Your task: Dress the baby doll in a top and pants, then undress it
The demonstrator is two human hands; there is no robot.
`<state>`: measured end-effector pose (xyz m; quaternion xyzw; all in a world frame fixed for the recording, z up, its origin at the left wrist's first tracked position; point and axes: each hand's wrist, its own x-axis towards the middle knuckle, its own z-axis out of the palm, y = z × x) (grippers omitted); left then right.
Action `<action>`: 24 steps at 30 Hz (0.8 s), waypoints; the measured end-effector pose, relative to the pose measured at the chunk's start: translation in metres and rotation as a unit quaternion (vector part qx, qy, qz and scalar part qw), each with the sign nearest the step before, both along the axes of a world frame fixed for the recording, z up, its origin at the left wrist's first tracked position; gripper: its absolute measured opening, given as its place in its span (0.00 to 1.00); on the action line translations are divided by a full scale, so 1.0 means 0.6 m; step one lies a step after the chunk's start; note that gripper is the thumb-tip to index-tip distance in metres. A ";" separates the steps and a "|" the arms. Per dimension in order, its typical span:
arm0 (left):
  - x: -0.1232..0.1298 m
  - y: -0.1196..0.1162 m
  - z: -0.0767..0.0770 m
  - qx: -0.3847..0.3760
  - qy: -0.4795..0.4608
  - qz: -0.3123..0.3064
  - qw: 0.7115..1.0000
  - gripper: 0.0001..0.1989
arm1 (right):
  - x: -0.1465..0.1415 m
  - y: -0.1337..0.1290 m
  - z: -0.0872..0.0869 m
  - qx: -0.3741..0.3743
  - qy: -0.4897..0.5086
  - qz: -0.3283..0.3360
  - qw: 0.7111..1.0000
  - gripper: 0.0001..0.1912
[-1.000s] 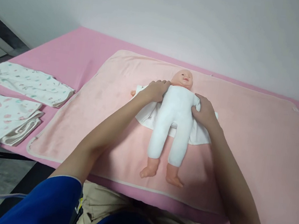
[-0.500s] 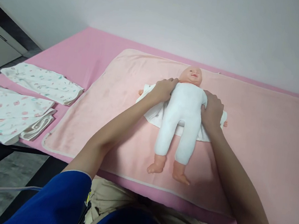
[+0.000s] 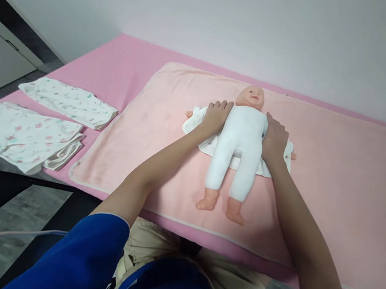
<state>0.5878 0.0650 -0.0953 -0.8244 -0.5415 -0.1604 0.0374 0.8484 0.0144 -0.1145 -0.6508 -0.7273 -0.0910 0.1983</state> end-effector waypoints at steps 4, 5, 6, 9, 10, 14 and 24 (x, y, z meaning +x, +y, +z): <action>-0.001 -0.017 -0.014 0.024 -0.027 -0.003 0.999 0.32 | -0.005 -0.007 -0.012 0.013 0.006 -0.005 1.000 0.38; -0.003 -0.024 -0.017 0.023 -0.035 -0.006 0.999 0.33 | -0.006 -0.012 -0.014 0.011 0.005 -0.007 1.000 0.38; -0.005 -0.033 -0.020 0.018 -0.044 -0.009 0.999 0.34 | -0.006 -0.018 -0.015 0.005 0.002 -0.005 1.000 0.39; -0.019 -0.066 -0.029 -0.009 -0.068 -0.017 0.997 0.37 | -0.001 -0.052 -0.020 -0.027 -0.007 0.025 0.999 0.42; -0.025 -0.080 -0.031 -0.018 -0.075 -0.021 0.997 0.37 | 0.002 -0.068 -0.022 -0.036 -0.003 0.040 0.999 0.43; -0.054 -0.147 -0.035 -0.058 -0.077 -0.039 0.995 0.38 | 0.013 -0.156 -0.032 -0.067 0.034 0.088 0.993 0.42; -0.193 -0.255 0.022 -0.058 -0.059 -0.057 0.995 0.30 | -0.005 -0.465 0.042 0.009 0.111 0.174 0.979 0.35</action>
